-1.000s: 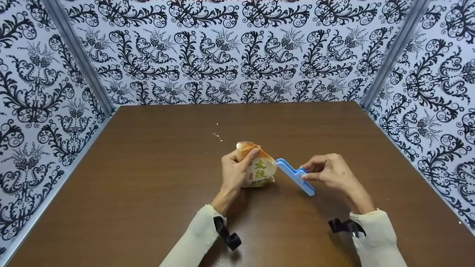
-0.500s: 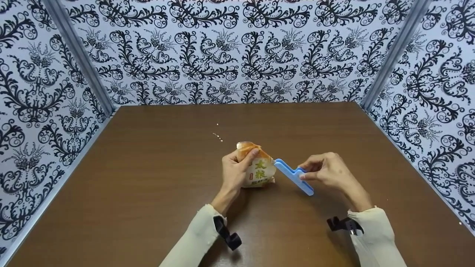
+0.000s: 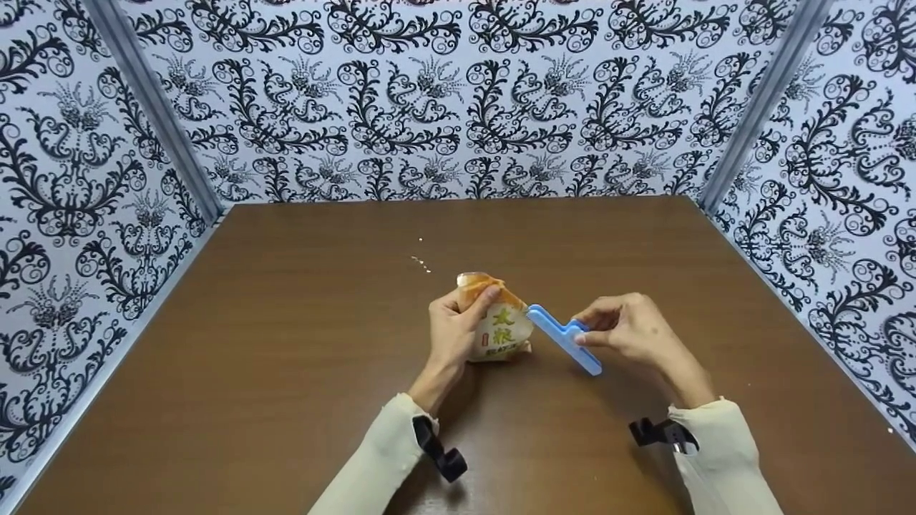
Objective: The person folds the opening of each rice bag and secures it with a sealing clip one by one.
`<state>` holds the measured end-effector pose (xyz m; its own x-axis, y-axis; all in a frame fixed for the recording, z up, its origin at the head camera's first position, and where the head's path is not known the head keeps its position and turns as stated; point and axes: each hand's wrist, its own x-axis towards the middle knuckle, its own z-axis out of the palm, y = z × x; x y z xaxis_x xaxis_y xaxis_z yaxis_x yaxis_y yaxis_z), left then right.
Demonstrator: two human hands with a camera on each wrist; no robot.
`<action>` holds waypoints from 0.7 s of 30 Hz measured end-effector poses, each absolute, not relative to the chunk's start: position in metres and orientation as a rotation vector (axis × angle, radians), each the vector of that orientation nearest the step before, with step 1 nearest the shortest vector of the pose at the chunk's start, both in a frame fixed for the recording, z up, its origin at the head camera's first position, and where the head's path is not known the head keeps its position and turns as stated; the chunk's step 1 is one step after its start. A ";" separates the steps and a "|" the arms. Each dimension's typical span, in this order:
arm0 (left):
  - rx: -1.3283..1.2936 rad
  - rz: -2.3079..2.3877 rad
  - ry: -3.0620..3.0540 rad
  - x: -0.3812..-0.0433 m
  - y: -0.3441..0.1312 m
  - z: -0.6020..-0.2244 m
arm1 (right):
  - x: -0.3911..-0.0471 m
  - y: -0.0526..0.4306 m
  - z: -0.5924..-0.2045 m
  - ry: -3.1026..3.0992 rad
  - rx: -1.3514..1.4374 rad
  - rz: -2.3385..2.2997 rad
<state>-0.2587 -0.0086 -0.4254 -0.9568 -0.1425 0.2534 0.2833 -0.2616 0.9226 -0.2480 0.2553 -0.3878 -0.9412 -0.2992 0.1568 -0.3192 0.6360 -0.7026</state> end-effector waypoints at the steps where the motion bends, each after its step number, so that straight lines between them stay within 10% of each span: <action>1: -0.169 -2.294 -1.720 -0.259 -0.009 -0.426 | -0.248 0.255 -0.388 -2.816 0.535 1.217; 21: -0.146 -2.285 -1.755 -0.256 -0.010 -0.424 | -0.250 0.255 -0.393 -2.765 0.572 1.222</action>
